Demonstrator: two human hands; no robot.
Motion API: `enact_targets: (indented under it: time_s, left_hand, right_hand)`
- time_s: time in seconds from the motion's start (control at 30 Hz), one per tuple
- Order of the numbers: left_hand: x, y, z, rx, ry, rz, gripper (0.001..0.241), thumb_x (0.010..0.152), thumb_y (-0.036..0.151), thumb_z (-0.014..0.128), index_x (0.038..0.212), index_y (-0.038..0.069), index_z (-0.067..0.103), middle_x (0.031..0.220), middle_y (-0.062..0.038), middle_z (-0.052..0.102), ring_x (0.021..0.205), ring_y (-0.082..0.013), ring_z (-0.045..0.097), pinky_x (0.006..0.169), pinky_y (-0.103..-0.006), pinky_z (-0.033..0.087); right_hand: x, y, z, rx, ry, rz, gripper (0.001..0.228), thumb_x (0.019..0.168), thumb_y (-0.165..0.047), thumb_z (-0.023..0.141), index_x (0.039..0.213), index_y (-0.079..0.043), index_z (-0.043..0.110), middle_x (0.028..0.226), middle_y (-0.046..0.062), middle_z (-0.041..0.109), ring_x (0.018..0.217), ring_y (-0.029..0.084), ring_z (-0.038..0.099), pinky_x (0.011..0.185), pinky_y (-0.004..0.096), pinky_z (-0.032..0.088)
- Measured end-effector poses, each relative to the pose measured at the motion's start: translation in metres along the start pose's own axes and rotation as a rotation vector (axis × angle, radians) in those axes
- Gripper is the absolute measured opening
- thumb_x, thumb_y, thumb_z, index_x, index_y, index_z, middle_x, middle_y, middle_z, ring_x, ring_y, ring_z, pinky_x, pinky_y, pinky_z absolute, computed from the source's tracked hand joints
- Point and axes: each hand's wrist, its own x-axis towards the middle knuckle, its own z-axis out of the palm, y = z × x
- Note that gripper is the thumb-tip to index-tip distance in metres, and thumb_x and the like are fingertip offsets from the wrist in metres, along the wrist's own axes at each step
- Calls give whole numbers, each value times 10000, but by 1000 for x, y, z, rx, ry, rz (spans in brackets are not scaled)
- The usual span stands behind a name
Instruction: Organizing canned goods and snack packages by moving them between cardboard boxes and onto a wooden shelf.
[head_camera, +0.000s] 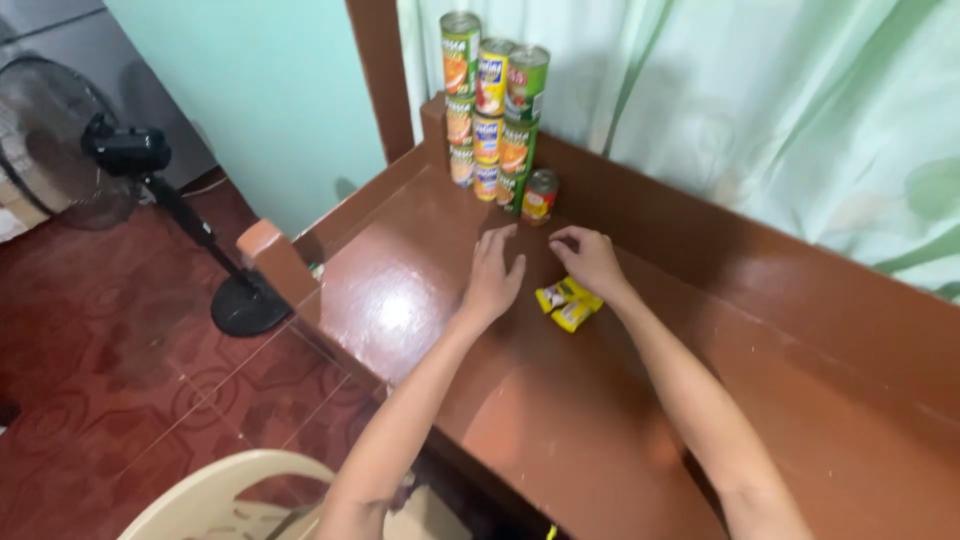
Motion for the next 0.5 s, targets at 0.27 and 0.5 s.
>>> enact_targets:
  time_s: [0.27,0.5]
  left_hand:
    - [31,-25,43,196,-86,-177,557,878,23,615,1424,11,508,1374,-182,543,1251,-399,520,1050,-493,442]
    - [45,-46,83,347,-68,-183,636,833,7,631,1435,-66,440,1467,-240,453,1331,-427,453,1080,-567,395]
  right_hand:
    - [55,43,24,-55,78,61,223,913,-169,716,1080,-32,773,982,204,763,923,321,752,852,399,574]
    - [76,43,33,-64,91,90,300,873,-145,730,1127,15,733,1058,237,748,1015,362,729,909,420,560]
